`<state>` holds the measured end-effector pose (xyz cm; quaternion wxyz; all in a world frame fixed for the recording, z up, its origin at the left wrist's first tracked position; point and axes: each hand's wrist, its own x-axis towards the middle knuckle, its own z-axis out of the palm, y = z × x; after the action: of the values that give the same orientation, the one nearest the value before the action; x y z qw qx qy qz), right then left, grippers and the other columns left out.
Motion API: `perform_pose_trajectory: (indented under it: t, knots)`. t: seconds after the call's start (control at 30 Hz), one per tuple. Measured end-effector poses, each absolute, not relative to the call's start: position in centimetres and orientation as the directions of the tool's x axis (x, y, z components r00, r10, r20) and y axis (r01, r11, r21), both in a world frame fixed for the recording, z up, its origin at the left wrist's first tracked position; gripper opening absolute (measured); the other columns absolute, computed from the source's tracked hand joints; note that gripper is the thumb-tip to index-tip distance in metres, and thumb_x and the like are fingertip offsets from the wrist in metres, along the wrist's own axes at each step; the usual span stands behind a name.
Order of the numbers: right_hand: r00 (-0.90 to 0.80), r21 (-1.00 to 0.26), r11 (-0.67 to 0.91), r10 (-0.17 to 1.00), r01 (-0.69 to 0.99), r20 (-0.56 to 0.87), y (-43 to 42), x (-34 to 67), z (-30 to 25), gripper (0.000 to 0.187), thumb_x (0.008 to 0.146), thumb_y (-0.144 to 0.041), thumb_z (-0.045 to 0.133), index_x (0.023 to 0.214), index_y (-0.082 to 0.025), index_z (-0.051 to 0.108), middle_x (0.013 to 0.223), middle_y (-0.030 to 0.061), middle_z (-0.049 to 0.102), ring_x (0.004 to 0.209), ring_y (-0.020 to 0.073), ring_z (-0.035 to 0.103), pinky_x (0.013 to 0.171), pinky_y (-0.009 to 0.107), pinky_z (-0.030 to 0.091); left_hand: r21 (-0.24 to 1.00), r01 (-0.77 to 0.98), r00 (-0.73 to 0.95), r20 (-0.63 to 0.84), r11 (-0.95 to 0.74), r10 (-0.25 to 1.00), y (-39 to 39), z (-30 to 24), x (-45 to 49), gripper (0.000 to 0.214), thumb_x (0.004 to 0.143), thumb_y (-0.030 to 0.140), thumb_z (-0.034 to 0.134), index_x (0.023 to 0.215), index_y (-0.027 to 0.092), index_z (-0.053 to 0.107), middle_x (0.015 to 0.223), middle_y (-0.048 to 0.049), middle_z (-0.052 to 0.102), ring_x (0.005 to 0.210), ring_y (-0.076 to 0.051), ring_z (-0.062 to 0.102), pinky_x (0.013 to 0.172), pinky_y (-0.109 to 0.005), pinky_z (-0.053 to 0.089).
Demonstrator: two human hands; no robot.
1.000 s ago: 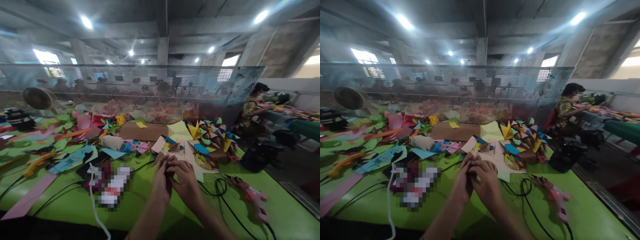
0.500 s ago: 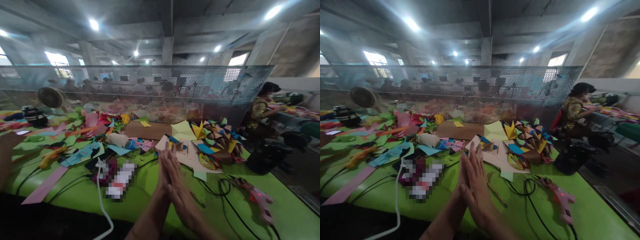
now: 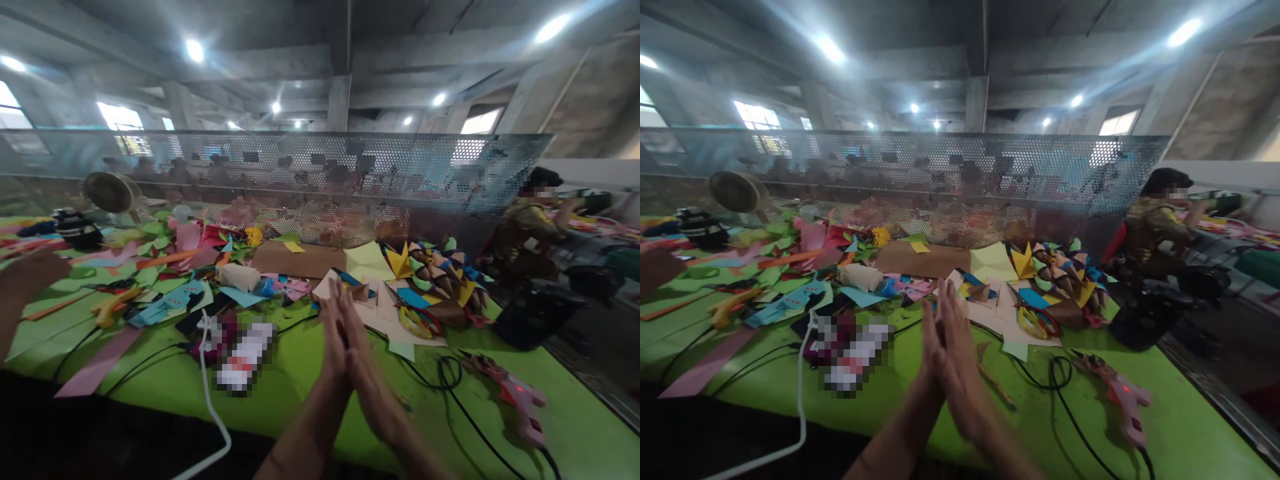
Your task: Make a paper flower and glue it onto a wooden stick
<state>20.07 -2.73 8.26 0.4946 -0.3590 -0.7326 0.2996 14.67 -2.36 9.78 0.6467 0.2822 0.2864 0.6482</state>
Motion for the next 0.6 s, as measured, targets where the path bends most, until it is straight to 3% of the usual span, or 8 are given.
perform_pose_trajectory:
  t: [0.13, 0.2, 0.23, 0.27, 0.3, 0.4, 0.47, 0.6]
  knots:
    - [0.009, -0.798, 0.512, 0.840, 0.317, 0.543, 0.9, 21.9, 9.4, 0.070, 0.098, -0.066, 0.021, 0.159, -0.035, 0.010, 0.168, -0.0040, 0.005, 0.154, 0.0212, -0.005, 0.124, 0.053, 0.005, 0.694, -0.719, 0.111, 0.062, 0.037, 0.992, -4.4, 8.3, 16.8, 0.063, 0.094, 0.059, 0.037, 0.140, 0.020, 0.057, 0.154, -0.0061, 0.044, 0.149, -0.021, 0.028, 0.122, -0.037, 0.023]
    - [-0.010, -0.780, 0.518, 0.835, 0.351, 0.550, 1.0, 21.8, 8.6, 0.067, 0.099, -0.063, 0.020, 0.159, -0.036, 0.006, 0.168, -0.0042, 0.003, 0.154, 0.0221, -0.003, 0.123, 0.055, 0.009, 0.693, -0.721, 0.112, 0.073, 0.030, 0.991, -4.8, 7.9, 17.0, 0.064, 0.097, 0.054, 0.029, 0.131, 0.011, 0.063, 0.150, -0.0114, 0.050, 0.147, -0.017, 0.032, 0.118, -0.030, 0.026]
    - [-0.072, -0.771, 0.537, 0.833, 0.341, 0.548, 0.4, 21.4, 7.9, 0.066, 0.100, -0.062, 0.018, 0.159, -0.038, 0.004, 0.168, -0.0044, 0.002, 0.154, 0.0225, 0.002, 0.122, 0.055, 0.015, 0.704, -0.710, 0.088, 0.063, 0.018, 0.994, -4.8, 7.8, 16.7, 0.063, 0.098, 0.050, 0.026, 0.127, 0.011, 0.065, 0.148, -0.0115, 0.052, 0.148, -0.014, 0.031, 0.118, -0.029, 0.026]
    - [-0.145, -0.752, 0.574, 0.816, 0.324, 0.560, -0.5, 20.8, 7.0, 0.068, 0.099, -0.064, 0.018, 0.159, -0.037, 0.004, 0.168, -0.0029, 0.002, 0.153, 0.0246, 0.008, 0.121, 0.055, 0.021, 0.721, -0.693, 0.047, 0.047, -0.001, 0.998, -4.8, 7.7, 16.3, 0.057, 0.099, 0.047, 0.025, 0.120, 0.018, 0.069, 0.143, -0.0113, 0.058, 0.147, -0.012, 0.033, 0.114, -0.031, 0.036]
    - [-0.187, -0.734, 0.599, 0.799, 0.320, 0.571, -1.4, 20.2, 6.2, 0.071, 0.096, -0.068, 0.020, 0.159, -0.036, 0.009, 0.168, -0.0021, 0.006, 0.153, 0.0270, 0.010, 0.120, 0.055, 0.024, 0.738, -0.674, 0.000, 0.036, -0.026, 0.999, -4.7, 7.7, 16.0, 0.053, 0.099, 0.044, 0.028, 0.129, 0.019, 0.064, 0.149, -0.0059, 0.052, 0.151, -0.009, 0.021, 0.120, -0.032, 0.020]
    - [-0.241, -0.719, 0.629, 0.777, 0.295, 0.581, -2.6, 19.7, 5.5, 0.071, 0.096, -0.069, 0.021, 0.159, -0.036, 0.017, 0.167, -0.0014, 0.012, 0.153, 0.0278, 0.007, 0.121, 0.057, 0.020, 0.751, -0.656, -0.063, 0.046, -0.076, 0.997, -4.8, 7.5, 15.7, 0.042, 0.098, 0.042, 0.043, 0.137, 0.038, 0.056, 0.155, 0.0057, 0.044, 0.153, -0.010, 0.006, 0.123, -0.040, 0.000]
    - [-0.177, -0.782, 0.557, 0.830, 0.278, 0.529, -1.5, 20.5, 6.8, 0.067, 0.098, -0.065, 0.021, 0.159, -0.037, 0.014, 0.168, -0.0027, 0.011, 0.154, 0.0234, 0.005, 0.123, 0.053, 0.016, 0.733, -0.679, 0.004, 0.073, -0.051, 0.997, -5.1, 7.2, 16.4, 0.047, 0.096, 0.050, 0.045, 0.140, 0.034, 0.055, 0.157, 0.0038, 0.040, 0.154, -0.014, 0.008, 0.124, -0.039, -0.002]
    - [0.025, -0.824, 0.497, 0.852, 0.273, 0.523, 0.6, 22.3, 9.8, 0.065, 0.100, -0.061, 0.023, 0.159, -0.036, 0.012, 0.168, -0.0038, 0.008, 0.154, 0.0222, 0.001, 0.124, 0.054, 0.006, 0.670, -0.742, 0.148, 0.107, 0.039, 0.983, -5.0, 7.4, 17.3, 0.058, 0.097, 0.057, 0.034, 0.134, 0.022, 0.062, 0.156, -0.0048, 0.043, 0.151, -0.018, 0.022, 0.123, -0.033, 0.017]
